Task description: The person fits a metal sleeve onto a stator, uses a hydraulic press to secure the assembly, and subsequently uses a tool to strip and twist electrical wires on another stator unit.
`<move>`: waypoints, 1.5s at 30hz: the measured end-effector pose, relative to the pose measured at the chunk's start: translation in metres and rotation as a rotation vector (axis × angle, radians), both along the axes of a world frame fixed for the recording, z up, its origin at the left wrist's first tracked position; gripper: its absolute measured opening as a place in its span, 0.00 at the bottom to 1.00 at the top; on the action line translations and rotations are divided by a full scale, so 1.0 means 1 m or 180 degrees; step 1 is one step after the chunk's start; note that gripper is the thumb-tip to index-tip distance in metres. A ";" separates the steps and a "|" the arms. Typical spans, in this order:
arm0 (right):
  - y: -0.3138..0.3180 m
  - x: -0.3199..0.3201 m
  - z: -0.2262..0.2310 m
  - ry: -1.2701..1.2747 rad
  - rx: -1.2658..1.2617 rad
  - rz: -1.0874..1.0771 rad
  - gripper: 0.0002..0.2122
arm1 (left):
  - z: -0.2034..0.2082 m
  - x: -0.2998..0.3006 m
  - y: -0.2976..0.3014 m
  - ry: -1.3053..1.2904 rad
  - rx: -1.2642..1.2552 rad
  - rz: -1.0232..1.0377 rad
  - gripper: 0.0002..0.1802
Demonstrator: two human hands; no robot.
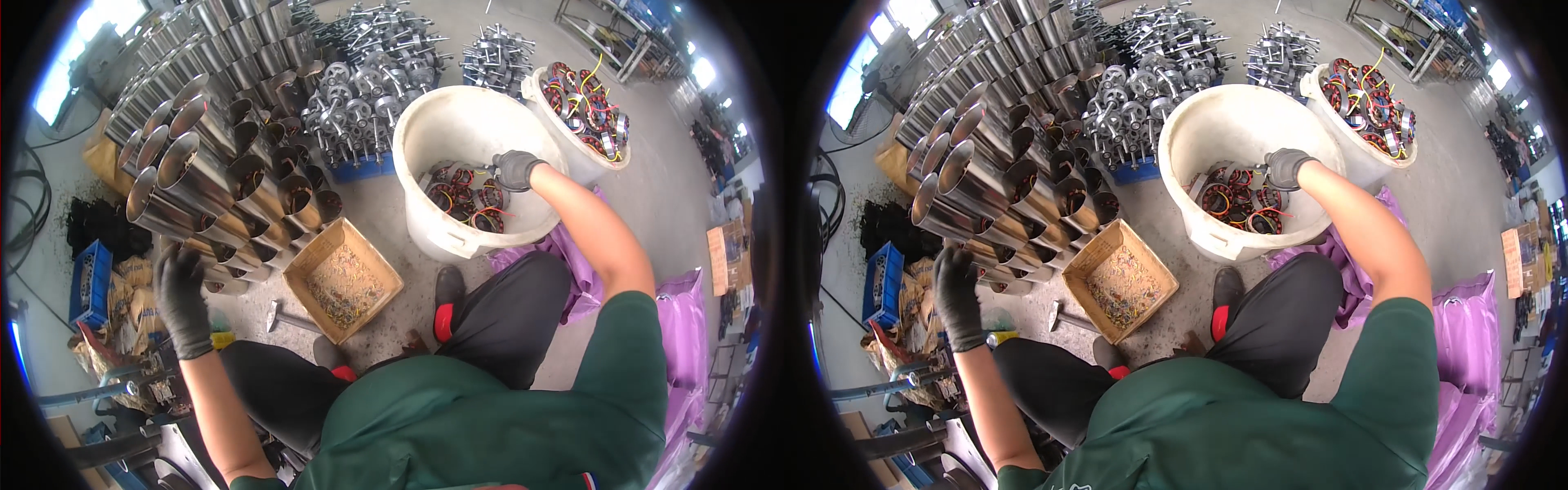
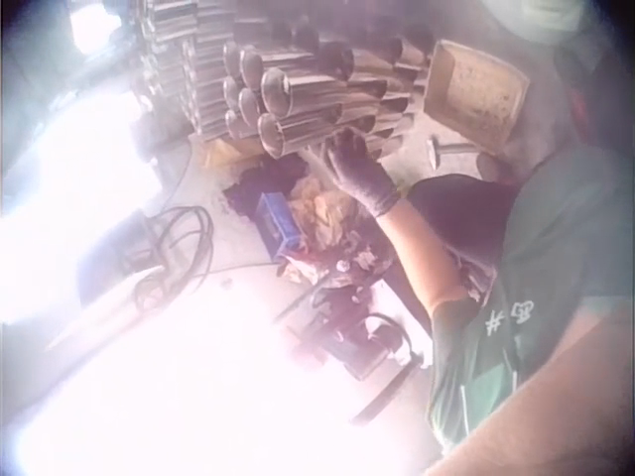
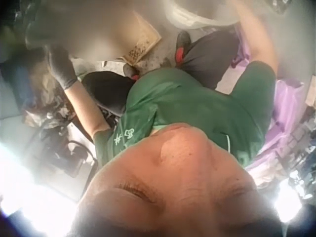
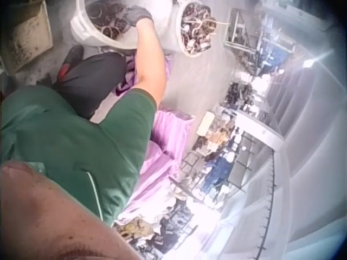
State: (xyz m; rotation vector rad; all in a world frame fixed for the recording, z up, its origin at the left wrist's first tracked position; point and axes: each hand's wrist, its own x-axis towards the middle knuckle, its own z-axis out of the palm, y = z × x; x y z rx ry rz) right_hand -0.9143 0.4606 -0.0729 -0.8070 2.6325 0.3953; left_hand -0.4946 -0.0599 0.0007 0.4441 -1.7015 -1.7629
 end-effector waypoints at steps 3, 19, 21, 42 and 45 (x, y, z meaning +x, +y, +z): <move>-0.034 -0.014 -0.021 -0.0219 0.0435 0.0233 0.19 | -0.005 -0.060 0.062 -0.0135 0.0331 0.0212 0.13; -0.153 -0.015 -0.193 -0.1282 -0.0585 -0.1631 0.13 | -0.096 -0.116 0.124 -0.1227 0.0329 -0.0756 0.11; -0.161 -0.013 -0.198 -0.1407 -0.0646 -0.1651 0.13 | -0.106 -0.113 0.123 -0.1131 0.0318 -0.0782 0.11; -0.138 -0.007 -0.062 -0.1978 -0.2889 -0.3240 0.08 | -0.085 -0.093 0.130 -0.1304 -0.1350 -0.1276 0.14; -0.109 -0.024 -0.004 -0.2222 -0.4433 -0.3087 0.07 | -0.094 -0.101 0.140 -0.1157 -0.1173 -0.1387 0.14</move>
